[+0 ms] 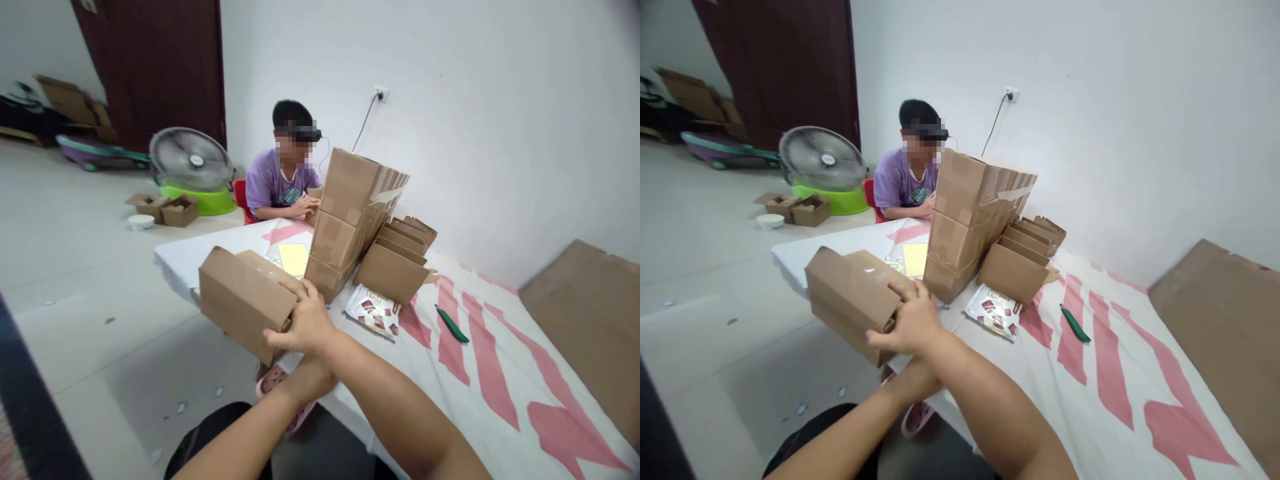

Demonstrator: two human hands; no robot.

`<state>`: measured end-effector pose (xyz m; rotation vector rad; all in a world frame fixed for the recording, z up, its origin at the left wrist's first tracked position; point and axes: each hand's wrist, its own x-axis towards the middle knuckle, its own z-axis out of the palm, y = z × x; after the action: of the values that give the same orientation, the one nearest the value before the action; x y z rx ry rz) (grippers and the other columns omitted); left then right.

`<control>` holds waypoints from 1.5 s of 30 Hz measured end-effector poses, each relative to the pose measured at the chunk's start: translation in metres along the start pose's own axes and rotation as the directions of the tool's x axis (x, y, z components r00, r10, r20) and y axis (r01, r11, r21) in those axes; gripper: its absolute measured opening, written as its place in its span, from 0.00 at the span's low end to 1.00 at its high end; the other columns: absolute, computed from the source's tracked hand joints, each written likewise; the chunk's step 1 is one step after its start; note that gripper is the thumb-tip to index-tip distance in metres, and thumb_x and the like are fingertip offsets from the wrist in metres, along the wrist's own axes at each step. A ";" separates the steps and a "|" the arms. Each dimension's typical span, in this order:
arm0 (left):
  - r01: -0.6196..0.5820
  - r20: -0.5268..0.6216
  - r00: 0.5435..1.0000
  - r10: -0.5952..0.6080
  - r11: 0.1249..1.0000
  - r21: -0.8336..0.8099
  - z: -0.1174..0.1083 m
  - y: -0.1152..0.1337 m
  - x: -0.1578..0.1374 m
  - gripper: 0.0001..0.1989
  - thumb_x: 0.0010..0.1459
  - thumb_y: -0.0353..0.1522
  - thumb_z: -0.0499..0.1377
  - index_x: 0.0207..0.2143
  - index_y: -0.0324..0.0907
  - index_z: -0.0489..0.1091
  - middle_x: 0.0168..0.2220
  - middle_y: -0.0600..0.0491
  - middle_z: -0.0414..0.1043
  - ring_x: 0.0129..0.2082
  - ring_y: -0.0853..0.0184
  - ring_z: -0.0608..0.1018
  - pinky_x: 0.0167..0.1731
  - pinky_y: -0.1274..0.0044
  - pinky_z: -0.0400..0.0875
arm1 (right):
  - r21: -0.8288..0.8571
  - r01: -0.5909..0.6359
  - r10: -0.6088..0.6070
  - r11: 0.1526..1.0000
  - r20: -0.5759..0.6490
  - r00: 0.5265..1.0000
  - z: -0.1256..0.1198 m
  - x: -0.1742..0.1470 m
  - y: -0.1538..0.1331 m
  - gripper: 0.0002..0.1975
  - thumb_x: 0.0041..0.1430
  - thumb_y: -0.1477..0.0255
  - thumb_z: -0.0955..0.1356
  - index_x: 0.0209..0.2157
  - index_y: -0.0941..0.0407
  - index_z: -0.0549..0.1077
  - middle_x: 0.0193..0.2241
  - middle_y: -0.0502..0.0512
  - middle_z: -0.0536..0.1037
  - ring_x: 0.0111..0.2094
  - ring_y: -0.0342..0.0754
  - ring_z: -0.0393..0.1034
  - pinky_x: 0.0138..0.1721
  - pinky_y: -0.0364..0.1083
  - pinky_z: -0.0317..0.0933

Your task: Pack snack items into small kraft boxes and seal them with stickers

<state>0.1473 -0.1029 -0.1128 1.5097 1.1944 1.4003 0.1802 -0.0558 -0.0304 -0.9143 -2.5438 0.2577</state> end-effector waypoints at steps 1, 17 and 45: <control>-0.100 0.117 0.989 0.093 0.994 0.050 -0.001 0.009 -0.007 0.17 0.59 0.38 0.53 0.41 0.34 0.73 0.42 0.48 0.74 0.39 0.62 0.77 0.48 0.70 0.72 | 0.007 0.012 -0.012 1.000 0.007 1.000 -0.007 -0.009 0.004 0.30 0.41 0.55 0.72 0.46 0.53 0.74 0.61 0.51 0.59 0.63 0.64 0.37 0.61 0.60 0.42; -0.793 0.348 0.570 0.744 0.387 0.471 -0.027 0.037 -0.037 0.23 0.58 0.31 0.56 0.56 0.45 0.63 0.61 0.43 0.59 0.63 0.48 0.57 0.54 0.56 0.60 | 0.083 -0.264 0.262 0.961 0.033 0.964 -0.114 -0.272 0.050 0.47 0.42 0.64 0.71 0.63 0.54 0.51 0.63 0.60 0.54 0.66 0.62 0.34 0.62 0.61 0.42; -0.461 0.507 0.684 0.525 0.849 -0.258 0.019 0.058 0.032 0.13 0.60 0.39 0.54 0.39 0.42 0.74 0.43 0.46 0.72 0.57 0.55 0.64 0.56 0.60 0.59 | 0.251 -0.201 0.217 0.947 -0.038 0.975 -0.137 -0.299 0.074 0.42 0.47 0.37 0.58 0.54 0.52 0.68 0.55 0.63 0.67 0.60 0.65 0.54 0.59 0.63 0.49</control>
<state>0.1730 -0.0875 -0.0509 2.0714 0.3338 1.1675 0.4907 -0.1866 -0.0285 -1.0741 -2.2905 0.5834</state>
